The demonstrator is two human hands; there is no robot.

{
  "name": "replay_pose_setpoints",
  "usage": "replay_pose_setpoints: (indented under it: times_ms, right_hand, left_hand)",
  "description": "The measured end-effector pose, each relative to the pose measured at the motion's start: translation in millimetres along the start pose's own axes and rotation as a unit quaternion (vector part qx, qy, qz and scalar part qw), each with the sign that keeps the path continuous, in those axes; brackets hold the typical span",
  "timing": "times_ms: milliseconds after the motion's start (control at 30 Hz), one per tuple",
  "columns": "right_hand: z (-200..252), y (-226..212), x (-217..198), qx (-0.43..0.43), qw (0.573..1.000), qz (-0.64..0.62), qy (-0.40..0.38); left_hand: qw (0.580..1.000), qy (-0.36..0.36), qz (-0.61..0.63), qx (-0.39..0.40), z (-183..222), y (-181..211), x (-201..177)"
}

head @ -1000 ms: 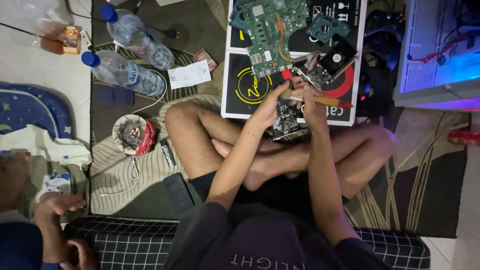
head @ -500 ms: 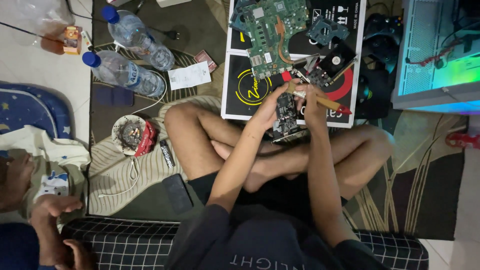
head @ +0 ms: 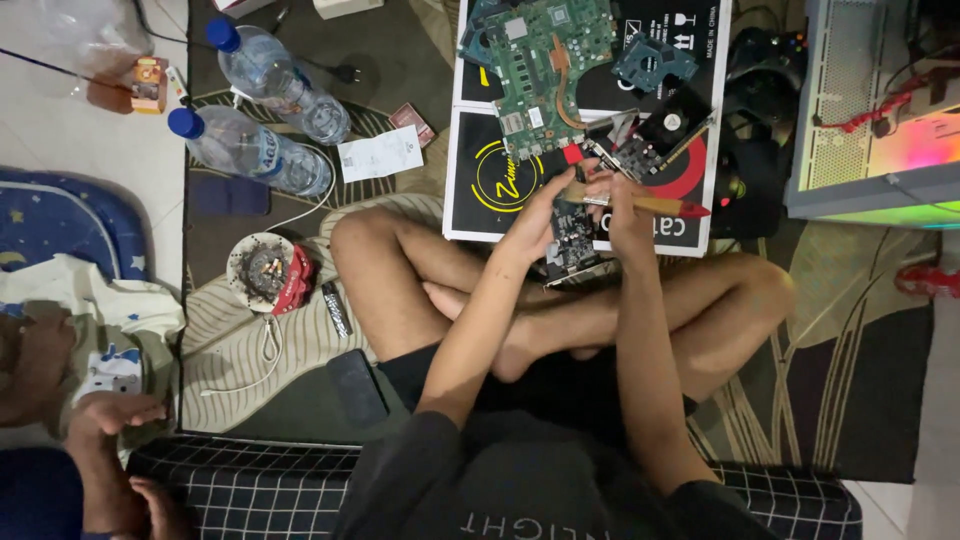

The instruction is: The person is using a small brush to clean dust and debris from a computer circuit board.

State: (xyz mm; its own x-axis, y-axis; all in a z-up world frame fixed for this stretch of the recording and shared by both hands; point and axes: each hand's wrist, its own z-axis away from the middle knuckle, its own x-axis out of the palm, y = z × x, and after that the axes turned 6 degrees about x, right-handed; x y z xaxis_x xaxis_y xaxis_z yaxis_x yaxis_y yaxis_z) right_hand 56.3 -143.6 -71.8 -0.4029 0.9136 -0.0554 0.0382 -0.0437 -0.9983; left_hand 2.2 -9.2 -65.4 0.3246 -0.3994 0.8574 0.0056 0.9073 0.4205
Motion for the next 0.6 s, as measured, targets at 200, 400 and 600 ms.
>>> replay_pose_setpoints:
  times_ms: [200,400,600]
  right_hand:
    - [-3,11,-1,0.005,1.000,-0.025,0.012]
    - [-1,3,2,0.001,0.999,-0.022,0.023]
    - [-4,10,1,0.013,0.999,-0.013,0.032]
  left_hand:
    - [0.999,-0.010,0.031,0.002,0,-3,-1]
    - [0.999,-0.035,0.032,0.005,2,-4,-5]
    - [0.997,-0.041,0.060,-0.001,2,-5,-10]
